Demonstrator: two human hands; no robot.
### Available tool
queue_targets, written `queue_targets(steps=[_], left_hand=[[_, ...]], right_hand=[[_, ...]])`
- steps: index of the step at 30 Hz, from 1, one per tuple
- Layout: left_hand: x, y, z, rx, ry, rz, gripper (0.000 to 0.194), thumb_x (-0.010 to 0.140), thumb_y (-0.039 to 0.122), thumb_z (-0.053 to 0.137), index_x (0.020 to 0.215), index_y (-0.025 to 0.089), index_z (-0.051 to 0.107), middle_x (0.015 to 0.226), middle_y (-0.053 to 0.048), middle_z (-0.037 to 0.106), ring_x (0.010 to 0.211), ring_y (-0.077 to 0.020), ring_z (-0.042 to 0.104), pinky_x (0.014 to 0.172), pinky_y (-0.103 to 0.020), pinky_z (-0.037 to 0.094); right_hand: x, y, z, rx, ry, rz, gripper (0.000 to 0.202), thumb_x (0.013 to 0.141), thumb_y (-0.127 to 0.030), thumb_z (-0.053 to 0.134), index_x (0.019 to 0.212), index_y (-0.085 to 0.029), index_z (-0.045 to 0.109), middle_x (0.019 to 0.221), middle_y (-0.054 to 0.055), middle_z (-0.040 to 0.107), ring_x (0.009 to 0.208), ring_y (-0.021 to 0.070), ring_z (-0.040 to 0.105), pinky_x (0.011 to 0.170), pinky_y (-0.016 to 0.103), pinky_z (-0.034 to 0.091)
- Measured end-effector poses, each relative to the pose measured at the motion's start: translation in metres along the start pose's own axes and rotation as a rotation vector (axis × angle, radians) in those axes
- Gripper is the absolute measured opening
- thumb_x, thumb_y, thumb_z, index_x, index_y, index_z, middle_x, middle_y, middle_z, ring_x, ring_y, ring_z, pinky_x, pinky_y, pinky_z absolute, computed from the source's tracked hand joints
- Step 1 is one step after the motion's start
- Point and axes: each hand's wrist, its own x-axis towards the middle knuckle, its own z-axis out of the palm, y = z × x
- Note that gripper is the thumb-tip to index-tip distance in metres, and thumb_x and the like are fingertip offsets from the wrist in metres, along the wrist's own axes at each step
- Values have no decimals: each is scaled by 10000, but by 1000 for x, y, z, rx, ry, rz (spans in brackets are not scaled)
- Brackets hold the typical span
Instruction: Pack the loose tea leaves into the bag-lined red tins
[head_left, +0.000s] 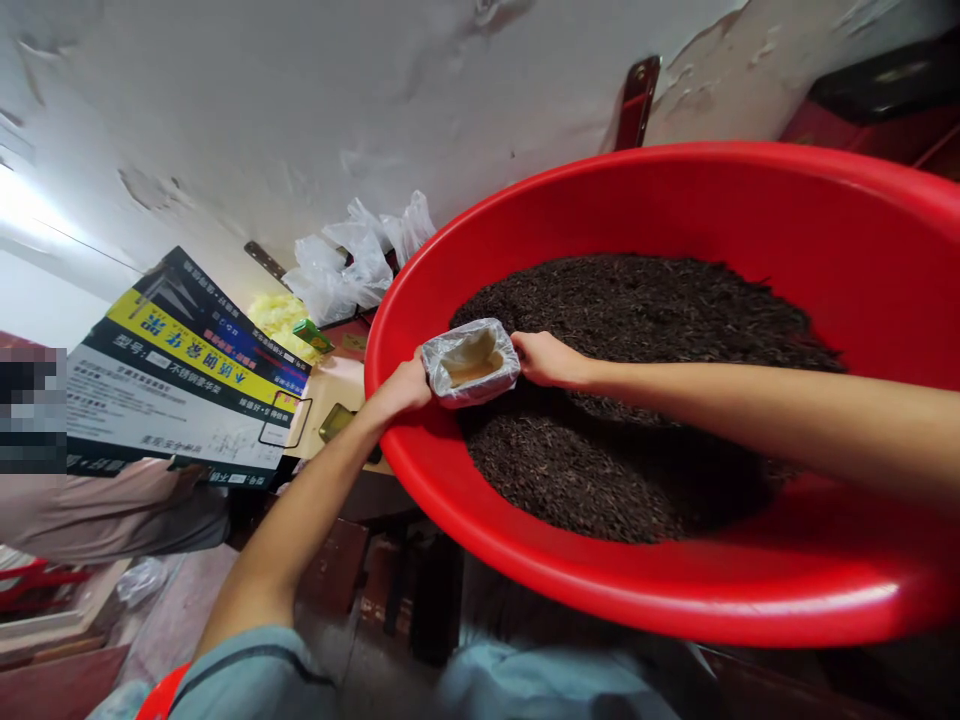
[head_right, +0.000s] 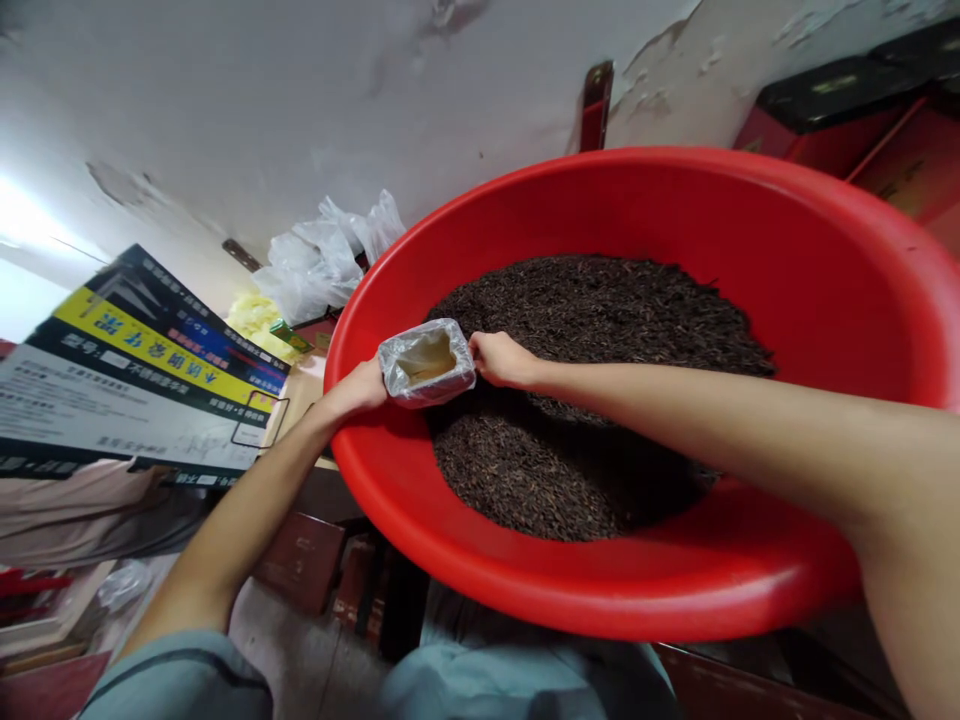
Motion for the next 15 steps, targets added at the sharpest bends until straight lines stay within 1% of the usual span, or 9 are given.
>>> queue_targets(steps=[2,3,5,6,7,9,12,15], left_hand=[[-3,7,-3,69,42,-1,580,633,62,784,1192,171,680,1193,-151,751,1272,-379,621,1063,-406,491],[-4,10,-6,50,55,-9,543,651,65,768,1177,172,689,1165,-139,761,1229,-359,647,1023,-389,519],[-3,16,-12,-108,73,-68,468,721,92,716,1183,154,679,1062,-124,774,1041,-297,717,851,-347,580],[-2,19,-15,-210,85,-119,431,756,104,684,1186,138,669,988,-116,772,915,-258,731,744,-317,583],[-1,21,-18,-305,96,-169,399,781,107,659,1179,124,659,912,-101,761,796,-219,721,655,-285,566],[3,24,-23,-421,106,-219,333,782,92,655,1114,118,659,786,-56,721,652,-158,671,571,-238,523],[13,23,-27,-405,66,-197,246,713,54,711,945,125,671,669,1,653,576,-114,602,542,-205,476],[25,16,-27,-248,6,-159,161,666,37,710,798,122,676,607,6,630,561,-117,572,547,-215,457]], right_hand=[[2,0,-3,63,-28,26,190,781,-7,667,841,-187,678,873,72,771,871,240,751,793,294,578],[3,0,-4,132,-37,62,186,773,-9,670,825,-187,661,839,60,757,806,227,742,732,295,590],[6,0,-5,326,-42,146,180,770,-29,689,836,-186,628,839,52,738,708,198,709,604,294,598],[7,0,-4,431,-30,176,186,773,-40,701,850,-185,613,858,51,734,689,184,696,564,290,599],[9,0,-3,521,-11,193,197,776,-45,710,858,-185,599,873,50,728,687,172,687,546,285,604],[12,1,0,620,18,195,207,790,-35,704,849,-187,577,850,36,708,686,152,676,547,268,612],[12,1,5,594,32,190,224,811,2,664,848,-191,557,810,17,679,657,136,662,539,244,599],[8,-1,7,486,31,211,227,831,7,647,878,-194,551,842,25,687,608,131,647,495,238,566]])
